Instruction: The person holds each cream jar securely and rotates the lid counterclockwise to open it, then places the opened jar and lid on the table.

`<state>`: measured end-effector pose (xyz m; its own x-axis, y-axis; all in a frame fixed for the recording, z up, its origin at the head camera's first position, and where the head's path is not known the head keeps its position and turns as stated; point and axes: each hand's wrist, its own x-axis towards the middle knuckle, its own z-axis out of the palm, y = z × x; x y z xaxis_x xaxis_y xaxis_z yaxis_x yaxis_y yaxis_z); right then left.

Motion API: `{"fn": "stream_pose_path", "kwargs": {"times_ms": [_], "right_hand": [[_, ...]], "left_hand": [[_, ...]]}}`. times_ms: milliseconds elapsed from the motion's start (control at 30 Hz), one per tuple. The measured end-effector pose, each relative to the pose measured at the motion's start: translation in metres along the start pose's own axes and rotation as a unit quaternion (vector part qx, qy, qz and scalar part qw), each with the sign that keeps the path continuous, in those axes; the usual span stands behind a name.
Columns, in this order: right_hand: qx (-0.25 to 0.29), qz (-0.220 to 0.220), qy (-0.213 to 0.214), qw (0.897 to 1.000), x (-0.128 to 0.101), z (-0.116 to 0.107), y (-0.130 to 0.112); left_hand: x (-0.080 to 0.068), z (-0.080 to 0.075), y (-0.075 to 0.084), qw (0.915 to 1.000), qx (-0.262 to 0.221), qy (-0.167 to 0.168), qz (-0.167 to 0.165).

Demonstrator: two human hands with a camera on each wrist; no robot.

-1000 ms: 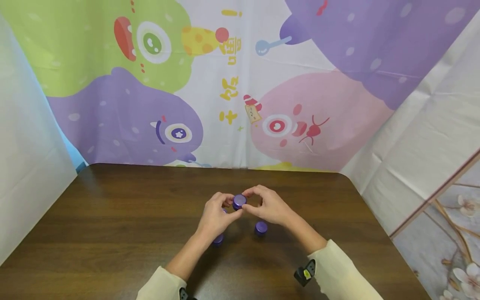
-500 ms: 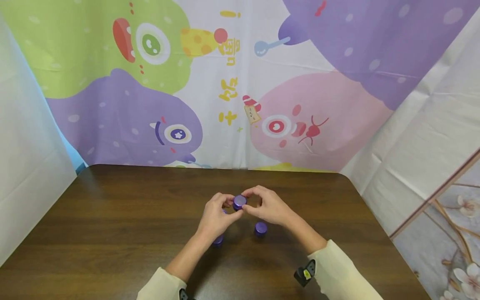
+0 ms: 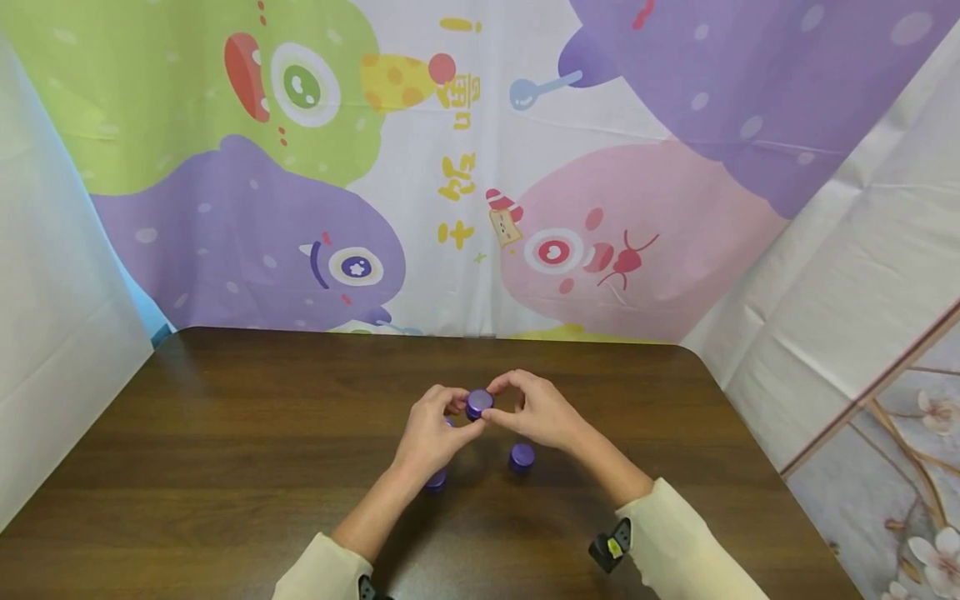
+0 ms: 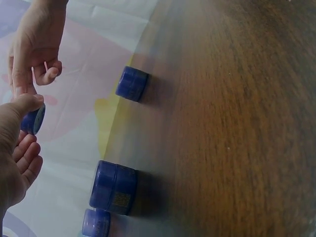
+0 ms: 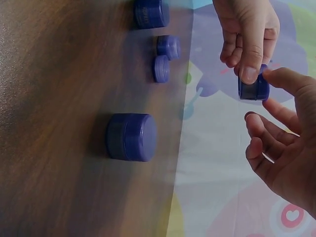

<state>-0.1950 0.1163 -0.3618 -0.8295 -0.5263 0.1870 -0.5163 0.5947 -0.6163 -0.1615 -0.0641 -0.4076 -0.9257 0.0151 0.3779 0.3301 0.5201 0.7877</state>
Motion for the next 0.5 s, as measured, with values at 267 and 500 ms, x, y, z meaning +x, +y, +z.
{"fn": "stream_pose_path", "kwargs": {"times_ms": [267,500], "right_hand": [[0.007,0.001,-0.003,1.000,0.0000,0.0017,0.0032],[0.004,-0.002,0.007,1.000,0.0004,0.0051,0.0051]], "left_hand": [[0.0006,0.0006,-0.0028,0.9999,-0.011,0.004,0.011],[0.0014,0.0002,-0.0027,0.9996,-0.018,0.012,0.018]]}}
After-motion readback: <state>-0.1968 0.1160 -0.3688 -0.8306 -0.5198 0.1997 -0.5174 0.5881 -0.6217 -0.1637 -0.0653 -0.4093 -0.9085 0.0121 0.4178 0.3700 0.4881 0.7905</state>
